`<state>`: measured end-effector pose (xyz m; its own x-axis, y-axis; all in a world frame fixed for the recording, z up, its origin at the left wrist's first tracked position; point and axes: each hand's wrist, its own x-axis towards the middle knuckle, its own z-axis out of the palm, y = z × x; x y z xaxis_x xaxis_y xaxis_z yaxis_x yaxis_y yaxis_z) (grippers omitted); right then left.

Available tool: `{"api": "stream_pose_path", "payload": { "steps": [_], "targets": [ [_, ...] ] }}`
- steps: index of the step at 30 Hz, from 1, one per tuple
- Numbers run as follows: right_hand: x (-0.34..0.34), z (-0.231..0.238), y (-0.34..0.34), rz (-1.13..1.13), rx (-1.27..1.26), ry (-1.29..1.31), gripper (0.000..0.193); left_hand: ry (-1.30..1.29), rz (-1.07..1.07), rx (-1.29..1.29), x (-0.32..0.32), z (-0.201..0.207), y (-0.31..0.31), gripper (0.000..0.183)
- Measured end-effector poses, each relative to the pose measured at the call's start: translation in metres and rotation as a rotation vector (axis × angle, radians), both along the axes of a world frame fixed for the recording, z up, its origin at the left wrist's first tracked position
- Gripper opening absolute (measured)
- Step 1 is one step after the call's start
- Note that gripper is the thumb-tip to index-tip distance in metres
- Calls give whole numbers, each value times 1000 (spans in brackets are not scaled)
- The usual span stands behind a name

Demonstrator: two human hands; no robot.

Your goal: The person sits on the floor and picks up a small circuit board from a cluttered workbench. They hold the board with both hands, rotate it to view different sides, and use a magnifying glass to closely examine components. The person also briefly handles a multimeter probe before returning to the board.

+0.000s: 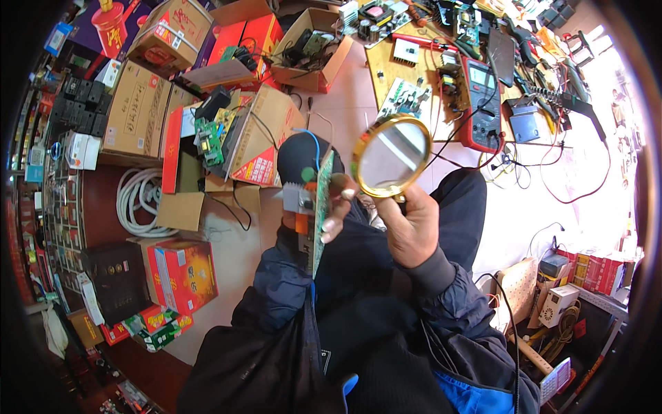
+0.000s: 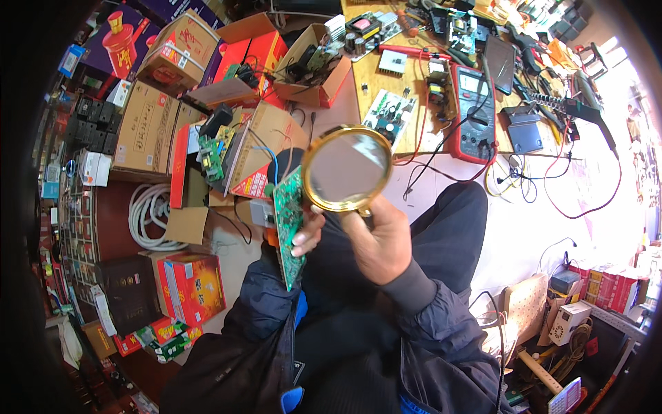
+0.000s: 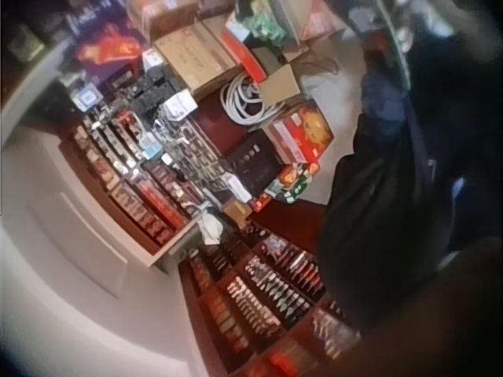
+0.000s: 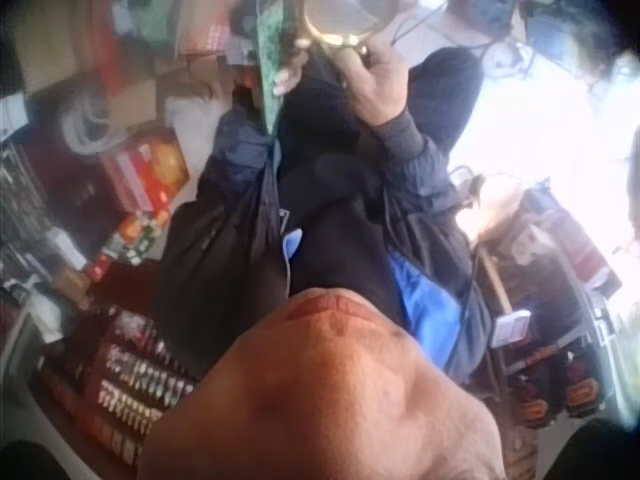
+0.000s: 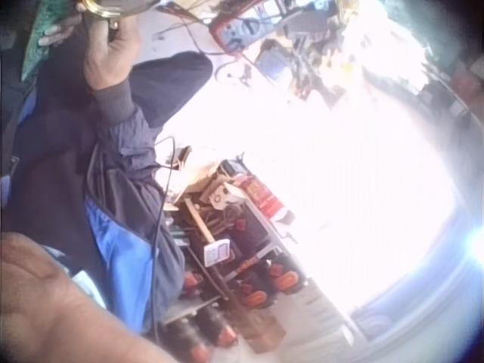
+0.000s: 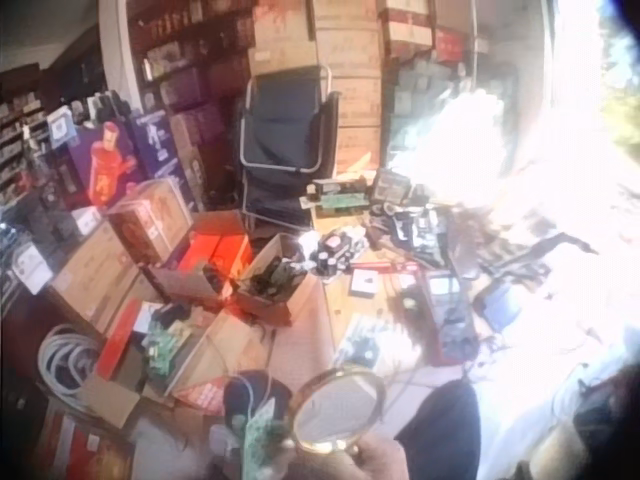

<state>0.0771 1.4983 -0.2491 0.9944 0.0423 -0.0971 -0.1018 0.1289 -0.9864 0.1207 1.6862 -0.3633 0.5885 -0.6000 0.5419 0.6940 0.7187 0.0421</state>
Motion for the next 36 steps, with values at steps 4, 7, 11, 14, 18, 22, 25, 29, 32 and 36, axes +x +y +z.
{"api": "stream_pose_path", "payload": {
  "steps": [4,7,11,14,18,22,25,29,32,36],
  "targets": [
    [-6,1,-22,-202,122,-4,16,220,322,595,37,42,34,67],
    [-8,1,-36,-287,87,-6,13,68,551,1186,86,75,50,54],
    [-19,-3,-44,-298,36,22,13,-104,621,1661,109,93,65,38],
    [-24,-10,-49,-270,98,76,16,-91,642,1750,82,77,64,44],
    [-21,-17,-54,-233,89,133,16,-131,864,1868,39,50,51,51],
    [-15,-18,-48,-197,82,141,16,-384,932,2285,20,54,54,50],
    [-12,-15,-41,-166,78,156,16,-550,1010,2494,16,61,64,51],
    [-11,-14,-34,-129,80,108,15,-416,997,2263,8,59,73,53],
    [-12,-11,-32,-94,88,122,16,-257,977,2089,3,56,69,58],
    [-11,-10,-27,-36,51,77,17,-260,953,2087,0,61,59,53]
  ]
}}
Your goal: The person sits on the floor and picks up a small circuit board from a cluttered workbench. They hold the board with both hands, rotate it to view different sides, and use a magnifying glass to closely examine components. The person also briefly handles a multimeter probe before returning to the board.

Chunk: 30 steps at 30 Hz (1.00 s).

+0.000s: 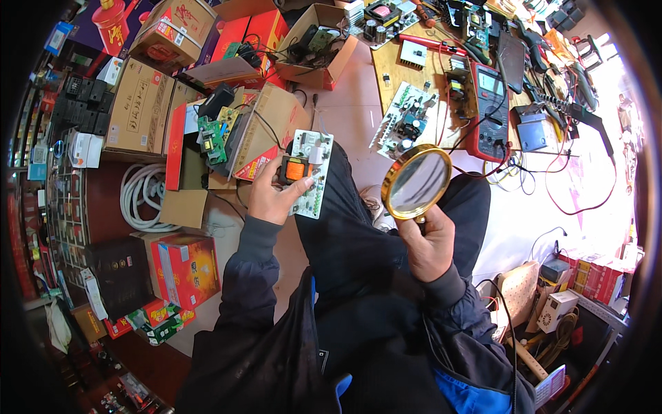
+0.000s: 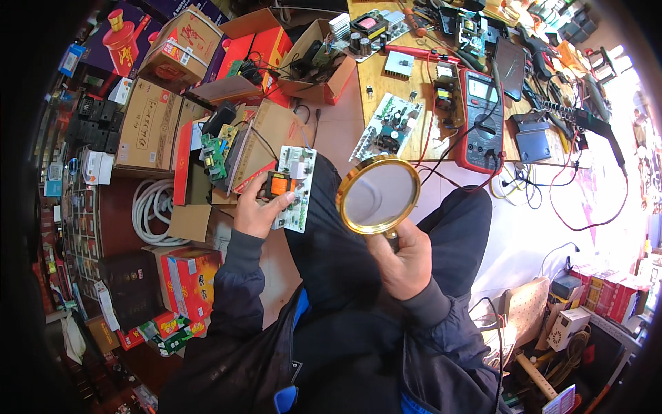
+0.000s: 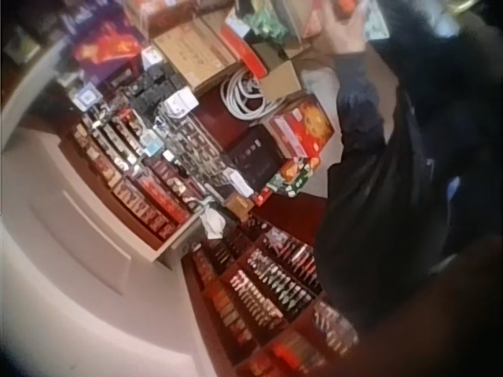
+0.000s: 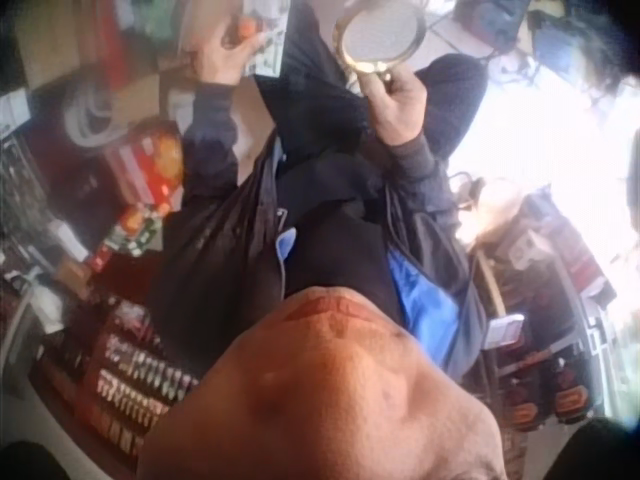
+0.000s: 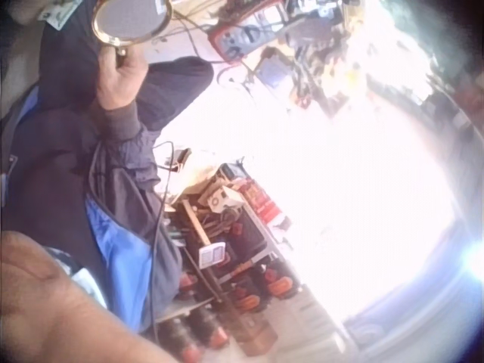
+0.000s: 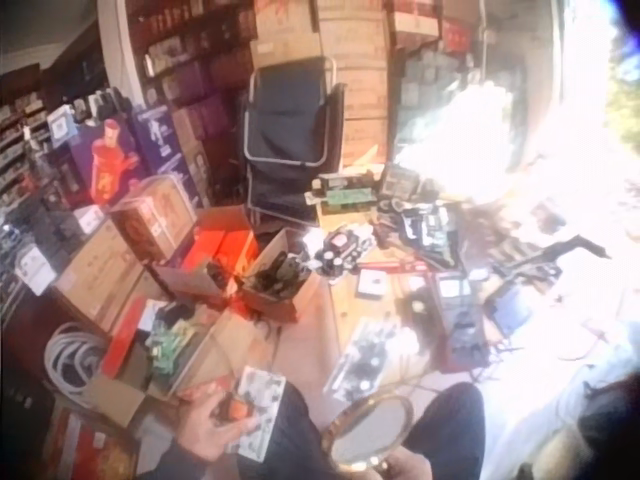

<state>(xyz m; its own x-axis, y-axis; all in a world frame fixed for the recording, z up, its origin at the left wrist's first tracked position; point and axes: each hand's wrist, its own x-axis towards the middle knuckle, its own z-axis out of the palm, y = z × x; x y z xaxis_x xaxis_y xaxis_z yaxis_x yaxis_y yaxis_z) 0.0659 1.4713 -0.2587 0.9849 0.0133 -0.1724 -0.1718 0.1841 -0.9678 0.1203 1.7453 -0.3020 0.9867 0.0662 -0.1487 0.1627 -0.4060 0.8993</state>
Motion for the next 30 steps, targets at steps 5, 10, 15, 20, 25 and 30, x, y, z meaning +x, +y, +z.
{"api": "stream_pose_path", "payload": {
  "steps": [5,10,15,20,25,30],
  "targets": [
    [-3,-2,2,32,-44,1,15,-32,63,80,0,-8,-6,52],
    [-5,-4,-1,-24,-127,-21,14,7,12,26,-4,-18,-1,70],
    [-4,-11,4,-46,-110,-19,14,-116,98,348,-17,-14,-12,52],
    [-2,-15,1,-37,-115,-31,14,63,133,-7,-14,-25,10,37],
    [-1,-17,-1,-62,-114,-33,15,-78,263,-298,-14,-42,73,37],
    [0,-16,0,14,-147,-33,16,26,438,361,37,-62,173,36]
  ]
}}
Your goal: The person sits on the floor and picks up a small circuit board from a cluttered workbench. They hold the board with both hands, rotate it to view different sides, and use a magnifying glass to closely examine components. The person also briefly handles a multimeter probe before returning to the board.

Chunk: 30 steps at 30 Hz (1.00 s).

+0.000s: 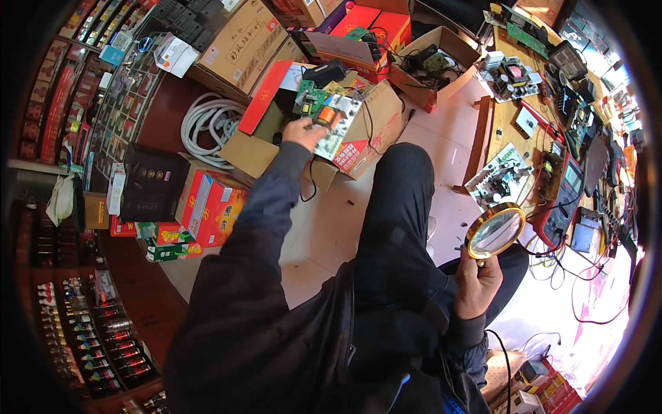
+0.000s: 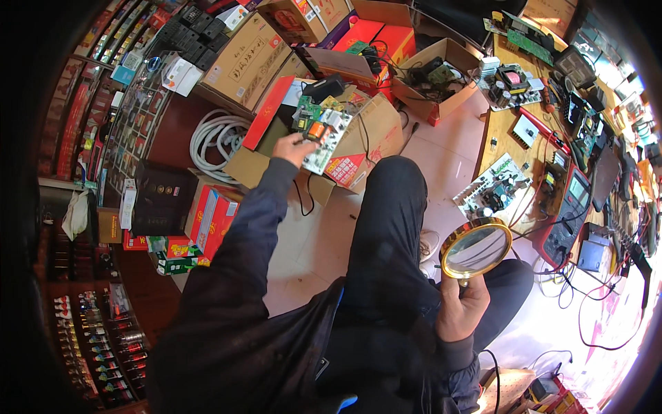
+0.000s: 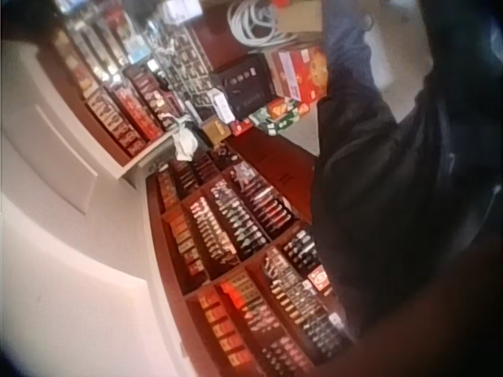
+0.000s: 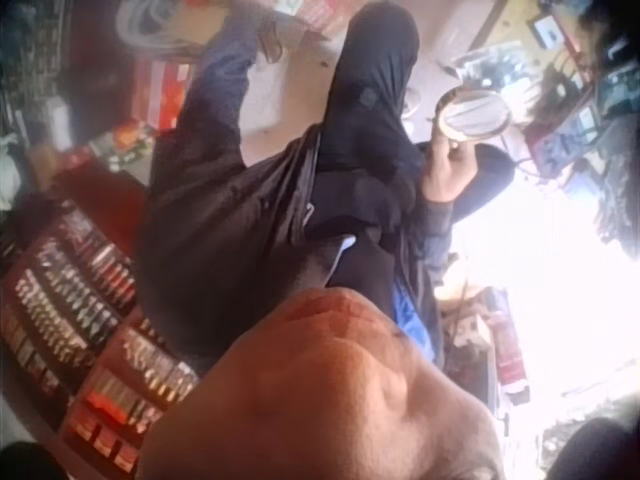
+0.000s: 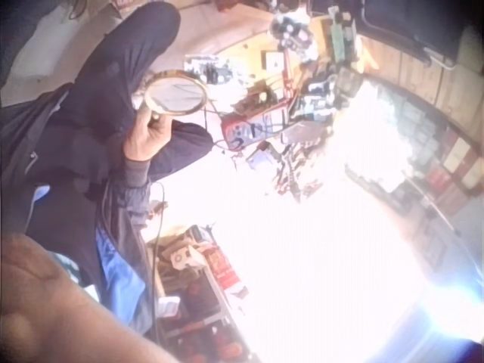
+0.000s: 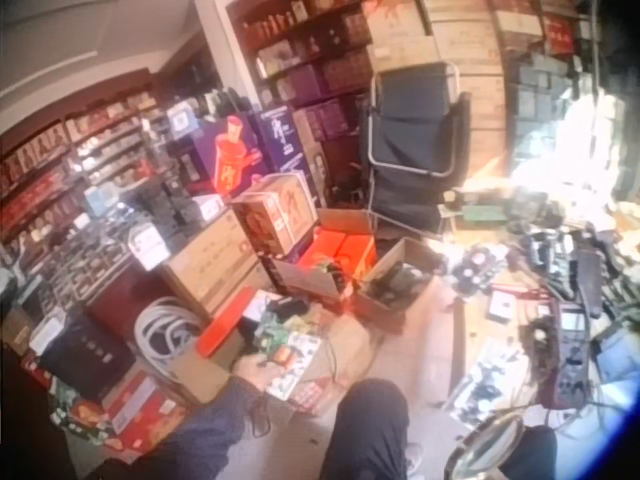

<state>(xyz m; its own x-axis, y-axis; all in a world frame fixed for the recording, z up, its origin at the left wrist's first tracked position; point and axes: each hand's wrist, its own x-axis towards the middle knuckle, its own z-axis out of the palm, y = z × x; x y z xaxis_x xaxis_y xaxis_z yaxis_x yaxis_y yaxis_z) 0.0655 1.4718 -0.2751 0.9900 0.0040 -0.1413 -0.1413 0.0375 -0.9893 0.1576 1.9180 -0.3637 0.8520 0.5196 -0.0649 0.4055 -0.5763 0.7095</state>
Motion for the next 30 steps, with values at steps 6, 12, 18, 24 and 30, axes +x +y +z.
{"api": "stream_pose_path", "payload": {
  "steps": [6,12,18,24,30],
  "targets": [
    [0,7,1,10,43,87,21,150,18,262,52,-50,55,52],
    [3,6,5,7,37,114,22,65,111,296,48,-85,46,58],
    [9,0,11,32,-11,57,21,-275,135,212,-9,-62,-23,47],
    [8,-5,16,30,-8,4,18,-299,83,-378,-74,-21,-113,29],
    [12,0,21,197,-78,49,17,81,-311,-1543,-98,45,-205,39]
  ]
}}
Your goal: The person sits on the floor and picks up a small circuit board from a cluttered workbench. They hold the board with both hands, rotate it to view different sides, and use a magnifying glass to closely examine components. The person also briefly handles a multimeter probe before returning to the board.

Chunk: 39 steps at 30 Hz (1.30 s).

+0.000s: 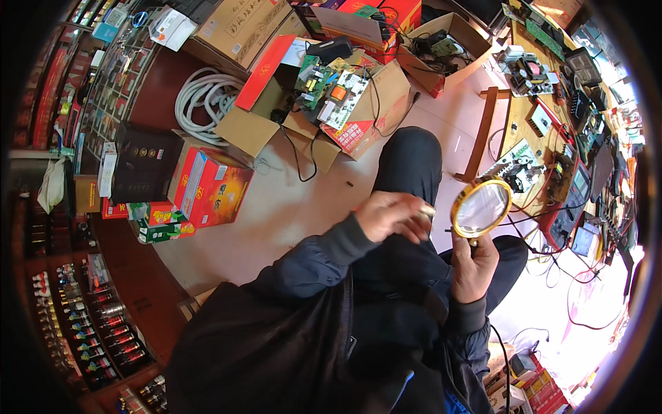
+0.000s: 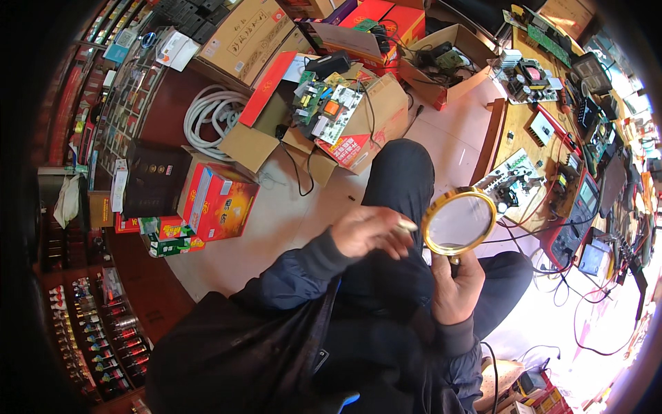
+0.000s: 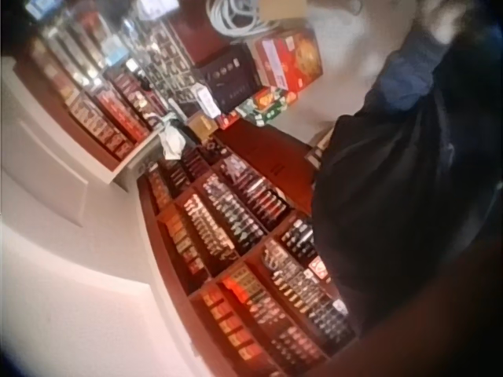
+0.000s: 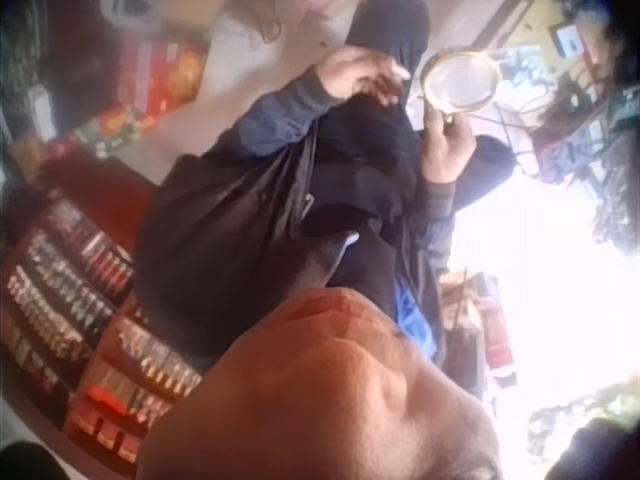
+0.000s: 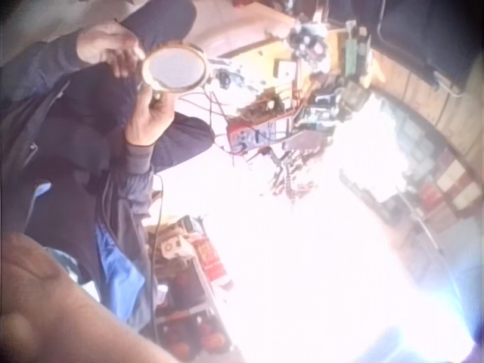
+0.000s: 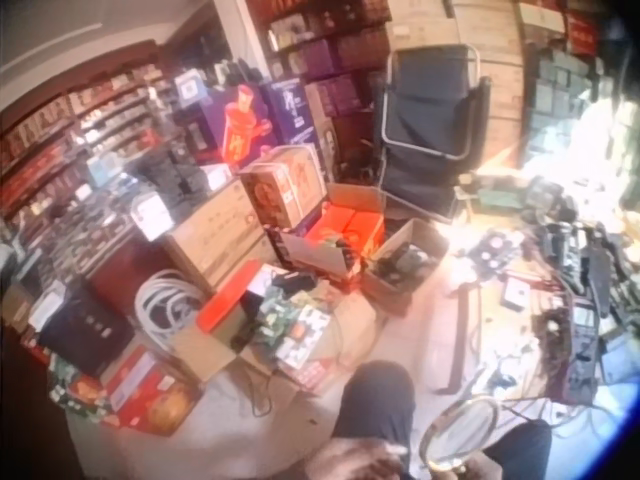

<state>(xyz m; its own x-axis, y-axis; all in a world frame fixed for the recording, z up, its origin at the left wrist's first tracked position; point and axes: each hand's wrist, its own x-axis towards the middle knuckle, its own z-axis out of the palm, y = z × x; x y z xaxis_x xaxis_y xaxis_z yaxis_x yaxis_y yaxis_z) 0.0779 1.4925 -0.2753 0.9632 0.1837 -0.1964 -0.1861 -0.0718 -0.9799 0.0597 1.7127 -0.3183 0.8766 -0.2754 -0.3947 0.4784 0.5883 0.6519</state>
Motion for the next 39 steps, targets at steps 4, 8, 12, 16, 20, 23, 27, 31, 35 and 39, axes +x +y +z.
{"api": "stream_pose_path", "payload": {
  "steps": [4,8,12,16,20,23,27,31,35,39],
  "targets": [
    [-1,-2,4,63,-41,-103,13,41,-154,-126,8,7,-24,35],
    [-4,-3,1,29,-69,-114,12,135,-180,-225,13,-5,-31,29],
    [-6,-2,-4,35,-99,-147,11,169,-203,-323,11,-12,-35,25],
    [-9,2,-4,26,22,-92,14,149,-214,-343,5,-8,-35,21],
    [-9,8,-2,9,27,-116,24,115,-111,-324,5,-3,-30,18],
    [-10,13,-4,-30,61,-94,32,109,44,-317,20,-2,-19,12],
    [-9,17,-11,-67,99,-16,32,65,158,-187,67,-5,-4,9],
    [-7,17,-18,-99,159,-3,29,12,157,-231,98,-16,-14,10],
    [-9,16,-23,-113,220,58,27,-92,149,-344,98,-37,-34,9],
    [-9,12,-23,-112,185,102,20,-147,127,-461,95,-48,-43,14]
  ]
}}
